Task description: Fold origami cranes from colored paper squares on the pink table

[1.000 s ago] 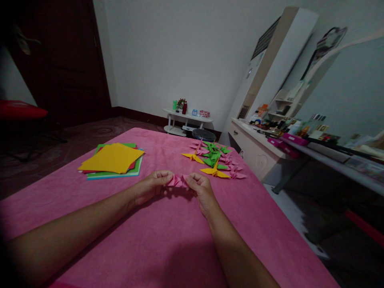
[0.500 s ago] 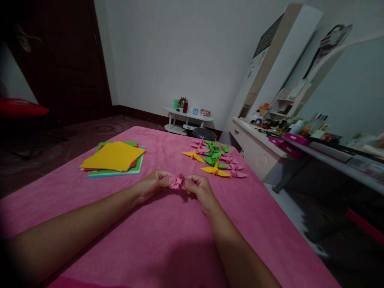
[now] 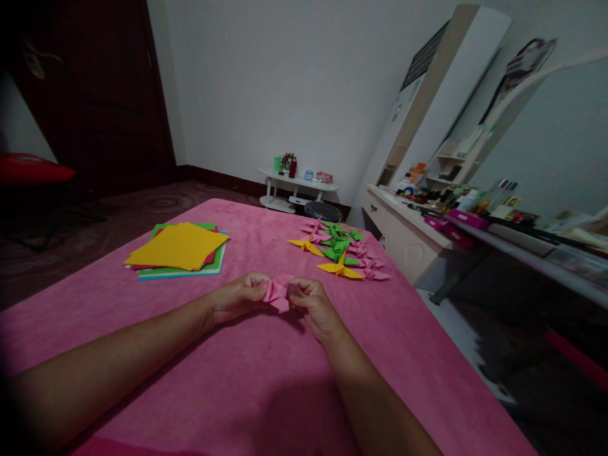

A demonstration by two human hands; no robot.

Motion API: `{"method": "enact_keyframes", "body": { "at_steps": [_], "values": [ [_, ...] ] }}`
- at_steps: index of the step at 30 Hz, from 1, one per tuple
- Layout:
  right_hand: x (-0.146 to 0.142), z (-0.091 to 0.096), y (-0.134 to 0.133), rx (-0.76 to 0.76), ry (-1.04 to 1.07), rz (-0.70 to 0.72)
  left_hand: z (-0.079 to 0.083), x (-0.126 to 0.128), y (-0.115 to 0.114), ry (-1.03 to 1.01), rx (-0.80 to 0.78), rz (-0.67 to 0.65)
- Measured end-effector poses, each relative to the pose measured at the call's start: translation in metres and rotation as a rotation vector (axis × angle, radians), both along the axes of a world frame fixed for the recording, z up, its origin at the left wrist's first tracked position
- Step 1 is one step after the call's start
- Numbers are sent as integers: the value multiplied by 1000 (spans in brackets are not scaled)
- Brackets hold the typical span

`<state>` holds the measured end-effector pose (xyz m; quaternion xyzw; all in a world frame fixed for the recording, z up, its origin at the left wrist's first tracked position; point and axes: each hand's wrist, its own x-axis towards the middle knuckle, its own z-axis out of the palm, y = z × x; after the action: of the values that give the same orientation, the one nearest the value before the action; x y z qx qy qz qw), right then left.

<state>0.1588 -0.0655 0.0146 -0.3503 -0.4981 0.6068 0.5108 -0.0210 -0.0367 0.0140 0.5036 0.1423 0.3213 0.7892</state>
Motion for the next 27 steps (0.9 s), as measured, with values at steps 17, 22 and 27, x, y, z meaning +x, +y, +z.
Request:
{"method": "enact_keyframes", "body": {
  "at_steps": [17,22,27],
  "values": [
    [-4,7,-1,-19,41,-57,3,1,2,6,6,101],
    [-3,11,-1,-2,65,-80,2,1,6,66,24,165],
    [-1,8,0,-40,12,-60,4,1,4,62,26,142]
  ]
}}
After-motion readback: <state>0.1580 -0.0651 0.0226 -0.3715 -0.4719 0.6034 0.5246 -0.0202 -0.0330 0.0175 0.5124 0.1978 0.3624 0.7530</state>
